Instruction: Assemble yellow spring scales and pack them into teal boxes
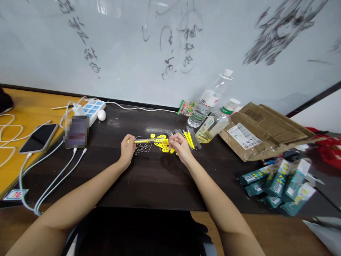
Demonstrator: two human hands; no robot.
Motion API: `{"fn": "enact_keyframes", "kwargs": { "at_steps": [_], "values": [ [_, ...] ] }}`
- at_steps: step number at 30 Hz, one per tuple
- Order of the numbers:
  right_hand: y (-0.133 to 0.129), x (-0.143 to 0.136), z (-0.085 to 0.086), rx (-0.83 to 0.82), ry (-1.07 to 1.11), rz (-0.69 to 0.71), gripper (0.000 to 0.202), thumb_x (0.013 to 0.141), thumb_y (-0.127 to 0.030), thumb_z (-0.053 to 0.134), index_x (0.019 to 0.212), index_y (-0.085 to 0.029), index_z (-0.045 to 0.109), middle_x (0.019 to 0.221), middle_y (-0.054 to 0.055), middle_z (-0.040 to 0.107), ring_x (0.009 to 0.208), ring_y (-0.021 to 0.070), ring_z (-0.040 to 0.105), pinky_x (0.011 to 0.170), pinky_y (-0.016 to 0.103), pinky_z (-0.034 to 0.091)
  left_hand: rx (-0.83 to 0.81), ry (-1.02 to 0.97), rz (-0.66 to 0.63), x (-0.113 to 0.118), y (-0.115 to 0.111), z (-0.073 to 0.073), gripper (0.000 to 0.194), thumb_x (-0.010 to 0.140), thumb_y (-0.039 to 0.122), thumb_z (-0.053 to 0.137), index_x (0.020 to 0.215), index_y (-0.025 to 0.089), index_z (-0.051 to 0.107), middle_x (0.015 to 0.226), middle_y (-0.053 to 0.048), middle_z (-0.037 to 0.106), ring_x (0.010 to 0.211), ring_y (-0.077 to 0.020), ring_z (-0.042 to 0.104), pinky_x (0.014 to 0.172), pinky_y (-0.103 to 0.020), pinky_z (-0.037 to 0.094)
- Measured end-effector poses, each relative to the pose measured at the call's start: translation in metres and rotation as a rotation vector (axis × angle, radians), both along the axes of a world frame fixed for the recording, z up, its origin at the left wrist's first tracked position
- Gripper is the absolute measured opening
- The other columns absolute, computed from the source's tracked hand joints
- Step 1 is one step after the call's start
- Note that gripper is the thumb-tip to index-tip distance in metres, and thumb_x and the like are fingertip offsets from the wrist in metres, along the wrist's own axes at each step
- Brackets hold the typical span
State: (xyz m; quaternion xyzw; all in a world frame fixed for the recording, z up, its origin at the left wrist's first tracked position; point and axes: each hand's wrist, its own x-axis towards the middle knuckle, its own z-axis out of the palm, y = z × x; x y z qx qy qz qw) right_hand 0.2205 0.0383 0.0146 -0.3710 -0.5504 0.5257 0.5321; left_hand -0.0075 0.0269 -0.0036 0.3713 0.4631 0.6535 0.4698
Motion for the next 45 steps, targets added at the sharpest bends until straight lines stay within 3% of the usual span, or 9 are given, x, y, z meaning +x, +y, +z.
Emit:
{"fn": "enact_keyframes", "kwargs": {
  "at_steps": [21,27,31,36,45],
  "values": [
    [0.0,-0.001,-0.001,0.057,-0.046,-0.019,0.019,0.072,-0.032,0.068,0.078,-0.02,0.055,0.056,-0.007,0.053,0.046,0.0079,0.051,0.051,0.023,0.04,-0.025,0.025,-0.015,0.002,-0.002,0.002,0.015,0.076,0.023,0.052,0.067,0.019,0.04,0.047,0.01,0.026,0.035,-0.0024,0.022,0.035,-0.013,0.013],
    [-0.004,-0.006,0.0,0.055,-0.132,0.042,0.022,0.072,-0.034,0.07,0.08,-0.019,0.055,0.058,-0.006,0.055,0.048,0.0083,0.053,0.051,0.023,0.041,-0.021,0.023,-0.038,0.001,-0.001,-0.001,0.015,0.076,0.024,0.052,0.067,0.02,0.04,0.047,0.011,0.023,0.036,-0.0024,0.021,0.035,-0.013,0.013],
    [-0.006,-0.009,0.0,0.002,-0.055,0.068,0.025,0.071,-0.033,0.072,0.082,-0.02,0.054,0.06,-0.006,0.057,0.049,0.008,0.053,0.051,0.023,0.043,-0.015,0.023,-0.04,0.0,0.001,-0.003,0.016,0.076,0.025,0.053,0.067,0.019,0.04,0.047,0.011,0.025,0.036,-0.0022,0.021,0.035,-0.013,0.013],
    [-0.009,-0.004,-0.007,-0.062,0.032,0.124,0.029,0.071,-0.037,0.073,0.082,-0.021,0.051,0.066,-0.004,0.062,0.052,0.0095,0.057,0.052,0.024,0.046,-0.017,0.031,-0.06,0.001,0.0,-0.003,0.017,0.076,0.027,0.054,0.068,0.02,0.041,0.047,0.011,0.025,0.035,-0.0023,0.022,0.035,-0.013,0.014],
    [-0.017,-0.001,-0.021,0.015,-0.06,0.066,0.032,0.072,-0.044,0.072,0.08,-0.02,0.052,0.063,-0.004,0.06,0.052,0.0092,0.055,0.056,0.025,0.046,-0.021,0.057,-0.107,0.002,-0.001,-0.004,0.019,0.076,0.029,0.056,0.068,0.019,0.042,0.046,0.011,0.025,0.035,-0.002,0.022,0.034,-0.012,0.015]
  ]
}}
